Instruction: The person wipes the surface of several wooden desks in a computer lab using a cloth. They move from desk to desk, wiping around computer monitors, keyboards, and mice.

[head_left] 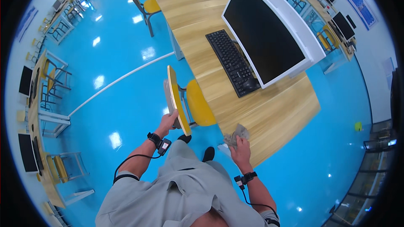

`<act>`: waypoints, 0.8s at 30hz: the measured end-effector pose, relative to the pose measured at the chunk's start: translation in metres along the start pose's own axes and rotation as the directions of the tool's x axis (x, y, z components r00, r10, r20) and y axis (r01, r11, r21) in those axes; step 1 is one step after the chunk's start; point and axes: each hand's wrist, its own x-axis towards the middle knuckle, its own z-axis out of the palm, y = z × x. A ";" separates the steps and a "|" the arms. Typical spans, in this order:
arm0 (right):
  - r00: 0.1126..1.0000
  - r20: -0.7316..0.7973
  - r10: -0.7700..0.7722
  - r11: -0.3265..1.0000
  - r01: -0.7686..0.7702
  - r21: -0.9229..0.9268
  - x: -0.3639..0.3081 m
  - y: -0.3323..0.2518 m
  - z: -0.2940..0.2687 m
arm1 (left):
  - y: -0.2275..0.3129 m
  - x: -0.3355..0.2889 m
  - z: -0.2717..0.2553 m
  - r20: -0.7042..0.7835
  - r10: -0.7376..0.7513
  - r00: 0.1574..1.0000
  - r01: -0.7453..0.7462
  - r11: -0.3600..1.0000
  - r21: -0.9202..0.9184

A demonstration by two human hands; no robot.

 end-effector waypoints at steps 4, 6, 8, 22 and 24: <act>0.998 0.033 -0.058 0.998 0.057 0.020 -0.020 0.016 -0.011 | -0.005 -0.026 0.017 0.044 0.057 0.997 -0.055 0.997 -0.048; 0.996 0.026 -0.081 0.996 0.080 0.027 -0.030 0.030 -0.013 | -0.025 -0.027 0.025 0.017 0.077 0.997 -0.076 0.995 -0.071; 0.995 0.002 -0.102 0.994 0.101 0.043 -0.042 0.044 -0.018 | -0.036 -0.031 0.035 0.029 0.073 0.997 -0.071 0.993 -0.091; 1.000 -0.028 -0.001 0.995 -0.002 -0.103 -0.071 0.043 -0.027 | -0.095 -0.074 0.060 -0.018 0.137 0.990 -0.138 0.982 -0.128; 0.999 -0.018 -0.028 0.993 0.026 -0.117 -0.069 0.044 -0.023 | -0.114 -0.087 0.051 0.046 0.121 0.992 -0.115 0.986 -0.123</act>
